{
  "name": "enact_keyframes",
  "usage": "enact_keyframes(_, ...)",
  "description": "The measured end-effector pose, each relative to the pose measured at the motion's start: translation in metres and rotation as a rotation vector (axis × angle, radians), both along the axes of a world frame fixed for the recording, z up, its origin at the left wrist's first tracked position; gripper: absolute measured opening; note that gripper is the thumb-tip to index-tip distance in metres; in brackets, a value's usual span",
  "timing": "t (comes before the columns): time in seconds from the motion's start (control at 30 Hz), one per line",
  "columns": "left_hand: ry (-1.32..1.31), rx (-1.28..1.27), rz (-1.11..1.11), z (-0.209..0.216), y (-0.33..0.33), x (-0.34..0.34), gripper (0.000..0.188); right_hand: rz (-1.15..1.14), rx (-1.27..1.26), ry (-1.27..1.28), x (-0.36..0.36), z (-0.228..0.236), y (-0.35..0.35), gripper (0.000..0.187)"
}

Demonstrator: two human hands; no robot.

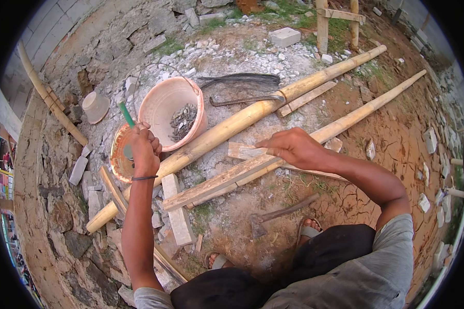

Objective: The person uses a hammer to drive nails into small wooden blocks and bamboo poles. They then use pliers to bend and secure wire around the joints to assemble a bamboo framework.

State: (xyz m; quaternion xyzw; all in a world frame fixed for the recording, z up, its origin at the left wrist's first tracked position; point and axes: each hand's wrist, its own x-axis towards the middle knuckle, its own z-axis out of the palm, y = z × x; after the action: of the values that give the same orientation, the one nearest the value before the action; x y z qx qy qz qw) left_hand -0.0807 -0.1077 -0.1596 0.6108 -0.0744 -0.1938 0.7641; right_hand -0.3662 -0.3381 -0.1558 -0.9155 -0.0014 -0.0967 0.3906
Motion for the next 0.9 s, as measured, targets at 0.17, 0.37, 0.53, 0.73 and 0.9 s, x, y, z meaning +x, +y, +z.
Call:
enact_keyframes(0.17, -0.133, 0.166, -0.382, -0.017, -0.006, -0.033, 0.008, -0.162, 0.956, 0.006, 0.011, 0.023, -0.016, 0.017)
enact_keyframes(0.37, -0.366, 0.235, -0.629, -0.027, -0.034, -0.083, 0.018, -0.09, 0.673, 0.254, 0.039, 0.033, -0.011, 0.015)
enact_keyframes(0.53, 0.073, 0.157, -0.656, -0.024, -0.052, -0.133, 0.014, -0.092, 0.387, 0.129, 0.052, 0.009, 0.019, 0.027)
enact_keyframes(0.73, 0.119, 0.107, -0.599, -0.021, -0.043, -0.137, 0.012, -0.332, 0.459, 0.068, 0.05, -0.001, 0.019, 0.034)
enact_keyframes(0.9, 0.164, -0.024, -0.329, -0.007, -0.031, -0.102, 0.007, 0.006, -0.171, 0.345, 0.024, -0.003, -0.023, 0.03)
